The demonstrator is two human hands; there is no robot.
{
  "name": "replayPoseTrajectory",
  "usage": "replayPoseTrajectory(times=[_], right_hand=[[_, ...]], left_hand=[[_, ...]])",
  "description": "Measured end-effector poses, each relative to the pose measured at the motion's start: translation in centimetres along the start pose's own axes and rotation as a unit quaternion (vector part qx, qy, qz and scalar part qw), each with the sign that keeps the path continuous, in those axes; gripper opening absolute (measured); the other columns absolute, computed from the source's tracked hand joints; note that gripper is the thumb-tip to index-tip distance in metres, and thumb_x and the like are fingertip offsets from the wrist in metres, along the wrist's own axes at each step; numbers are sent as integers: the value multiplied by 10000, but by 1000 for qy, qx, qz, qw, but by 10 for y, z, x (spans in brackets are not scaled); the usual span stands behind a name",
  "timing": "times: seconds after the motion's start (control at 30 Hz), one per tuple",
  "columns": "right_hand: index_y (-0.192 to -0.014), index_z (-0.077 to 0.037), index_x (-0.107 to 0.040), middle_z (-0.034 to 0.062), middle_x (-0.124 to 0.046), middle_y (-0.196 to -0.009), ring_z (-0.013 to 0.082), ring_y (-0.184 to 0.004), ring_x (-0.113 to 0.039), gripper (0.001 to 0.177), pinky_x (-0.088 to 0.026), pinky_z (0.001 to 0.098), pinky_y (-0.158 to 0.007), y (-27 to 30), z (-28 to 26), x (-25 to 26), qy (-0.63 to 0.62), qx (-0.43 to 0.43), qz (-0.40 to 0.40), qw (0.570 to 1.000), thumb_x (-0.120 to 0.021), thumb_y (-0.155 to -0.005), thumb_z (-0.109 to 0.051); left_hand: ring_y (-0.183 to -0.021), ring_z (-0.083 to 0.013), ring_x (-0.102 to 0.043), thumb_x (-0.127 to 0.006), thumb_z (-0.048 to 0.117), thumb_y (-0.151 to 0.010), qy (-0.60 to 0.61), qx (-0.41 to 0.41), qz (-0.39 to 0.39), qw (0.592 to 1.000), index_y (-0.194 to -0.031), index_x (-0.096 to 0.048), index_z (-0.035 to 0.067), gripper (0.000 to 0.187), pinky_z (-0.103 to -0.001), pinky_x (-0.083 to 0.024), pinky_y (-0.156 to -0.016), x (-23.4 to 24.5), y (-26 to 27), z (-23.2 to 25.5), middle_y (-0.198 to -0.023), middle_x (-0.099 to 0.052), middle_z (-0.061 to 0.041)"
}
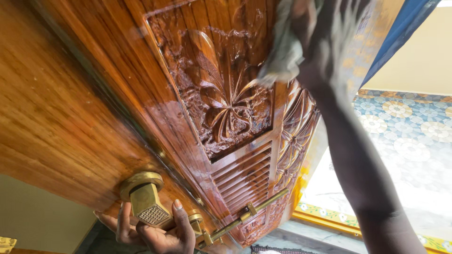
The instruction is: The person wipes the surface of a carved wooden door using a cloth. They clean the door's panels, carvings, and the area around the handle and lock.
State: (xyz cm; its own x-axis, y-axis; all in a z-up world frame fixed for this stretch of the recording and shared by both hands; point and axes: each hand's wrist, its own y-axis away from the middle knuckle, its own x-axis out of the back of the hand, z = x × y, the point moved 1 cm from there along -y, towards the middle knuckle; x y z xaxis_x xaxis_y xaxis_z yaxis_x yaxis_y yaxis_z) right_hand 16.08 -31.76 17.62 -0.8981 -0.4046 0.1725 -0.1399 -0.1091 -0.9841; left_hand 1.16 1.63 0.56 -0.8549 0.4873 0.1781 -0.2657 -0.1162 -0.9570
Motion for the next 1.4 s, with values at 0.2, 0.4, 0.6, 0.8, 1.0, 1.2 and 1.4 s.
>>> replayPoseTrajectory(times=[0.2,0.4,0.6,0.8,1.0,1.2,1.4], right_hand=[[-1560,-160,-390,332,-149,-1661,501,-1560,-121,892,-58,684,-1252,138,-98,-35,-17,17,-116,993,-701,-962,-744],[-1189,-417,-544,111,-366,-1630,309,-1455,-385,496,-219,608,-1182,329,-158,-85,-54,245,-113,961,-727,-847,-727],[-1418,-439,-531,186,-371,-1529,379,-1452,-267,840,-267,623,-1141,389,-53,-66,-20,120,-119,985,-756,-695,-803],[-1520,-262,-467,233,-276,-1639,464,-1562,-138,806,-82,746,-1247,375,16,-42,-67,80,-131,986,-805,-886,-628],[-1360,-268,-490,261,-217,-1658,469,-1593,-132,615,-78,728,-1230,369,13,-30,-113,56,-160,979,-794,-866,-474],[-1247,-250,-593,170,-405,-1593,412,-1509,-353,451,-204,620,-1262,328,33,30,-245,57,-187,950,-762,-829,-276],[-1451,-141,-568,145,-539,-1519,301,-1443,-499,518,-414,505,-1224,272,64,84,-581,-231,-77,776,-626,-938,-177]], left_hand=[[-1501,-585,-243,-696,150,-967,20,-17,31,999,-1041,-395,-70,380,-853,-159,-1212,-6,0,-1,-1374,-387,-288],[-1552,-528,-243,-718,167,-983,1,24,19,1000,-1069,-517,-34,297,-733,-219,-1234,-5,12,2,-1459,-386,-245],[-1538,-494,-249,-712,198,-969,-9,25,23,999,-1129,-524,-37,340,-724,-189,-1276,-6,12,5,-1462,-403,-237],[-1410,-440,-364,-749,244,-974,-13,27,97,995,-1332,-392,-64,592,-654,-273,-1229,-26,9,55,-1386,-390,-274],[-1213,-380,-597,-820,164,-886,163,-97,-156,969,-1343,-568,34,538,-492,-485,-1010,-105,45,149,-1313,-602,-190],[-1111,-288,-565,-790,160,-895,137,-19,-180,974,-1072,-634,95,244,-452,-457,-955,-154,50,165,-1249,-656,-75],[-826,-170,-684,-589,55,-910,473,307,-360,744,-949,-558,96,65,-343,-620,-631,-156,68,174,-1194,-681,-76]])
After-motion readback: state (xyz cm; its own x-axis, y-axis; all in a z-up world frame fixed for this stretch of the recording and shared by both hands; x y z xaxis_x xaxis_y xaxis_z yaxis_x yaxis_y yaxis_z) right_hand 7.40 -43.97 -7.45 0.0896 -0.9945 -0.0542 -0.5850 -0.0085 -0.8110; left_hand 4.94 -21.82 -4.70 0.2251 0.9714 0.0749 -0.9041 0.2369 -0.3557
